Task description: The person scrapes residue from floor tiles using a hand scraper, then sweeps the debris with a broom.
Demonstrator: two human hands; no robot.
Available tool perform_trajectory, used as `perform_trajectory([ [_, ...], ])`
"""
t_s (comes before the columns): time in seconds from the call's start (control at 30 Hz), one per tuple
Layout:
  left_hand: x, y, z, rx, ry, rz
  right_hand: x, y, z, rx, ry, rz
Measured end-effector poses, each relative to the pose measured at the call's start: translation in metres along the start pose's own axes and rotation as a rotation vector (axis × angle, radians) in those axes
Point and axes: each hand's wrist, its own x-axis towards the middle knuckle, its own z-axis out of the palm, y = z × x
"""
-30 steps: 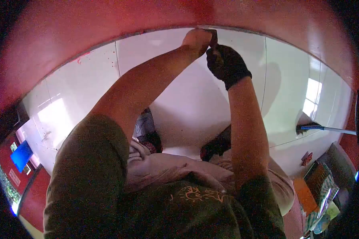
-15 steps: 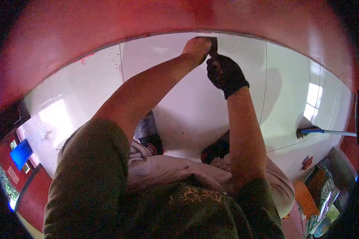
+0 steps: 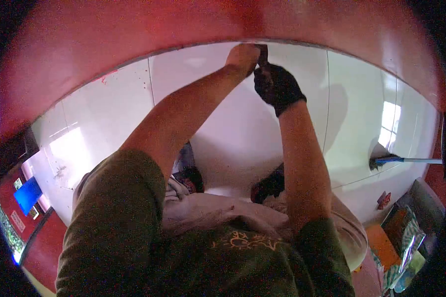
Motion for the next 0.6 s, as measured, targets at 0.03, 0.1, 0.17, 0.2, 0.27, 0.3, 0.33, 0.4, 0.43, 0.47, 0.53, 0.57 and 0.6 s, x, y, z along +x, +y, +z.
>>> perform_trajectory([
  [0.03, -0.002, -0.001, -0.003, -0.036, 0.049, -0.017, -0.004, -0.001, 0.005, 0.113, 0.076, 0.064],
  [0.1, 0.002, -0.002, -0.003, -0.039, 0.019, -0.068, 0.001, 0.006, 0.006, 0.09, 0.035, 0.039],
  [0.17, 0.012, -0.005, 0.001, 0.141, -0.138, 0.052, 0.005, 0.01, 0.004, 0.006, 0.077, -0.055],
  [0.2, 0.014, -0.006, 0.005, 0.14, -0.13, 0.057, 0.004, 0.01, 0.002, -0.001, 0.083, -0.056],
  [0.27, 0.014, -0.009, 0.011, -0.131, -0.046, -0.205, 0.001, -0.006, -0.005, -0.089, 0.069, 0.014],
  [0.3, 0.011, -0.009, 0.011, -0.01, -0.113, -0.119, -0.006, -0.016, -0.011, -0.093, 0.019, 0.072],
  [0.33, 0.009, -0.015, 0.021, 0.164, -0.091, 0.021, -0.009, -0.006, 0.001, -0.083, 0.055, -0.001],
  [0.4, 0.01, -0.023, 0.028, 0.186, -0.102, 0.108, -0.013, -0.017, -0.008, 0.271, 0.003, 0.152],
  [0.43, 0.011, -0.018, 0.024, 0.182, -0.099, 0.114, -0.009, -0.008, -0.003, 0.266, 0.008, 0.155],
  [0.47, 0.013, -0.01, 0.016, 0.109, -0.053, 0.072, 0.0, 0.008, 0.005, 0.119, 0.04, 0.012],
  [0.53, 0.015, -0.004, 0.008, 0.037, 0.014, 0.04, 0.004, 0.013, 0.001, -0.042, 0.087, -0.14],
  [0.57, 0.013, -0.005, 0.007, -0.175, -0.025, -0.061, 0.001, 0.009, -0.003, 0.215, 0.019, -0.012],
  [0.6, 0.015, -0.005, 0.005, -0.389, -0.062, -0.157, -0.001, 0.006, -0.008, 0.469, -0.049, 0.112],
])
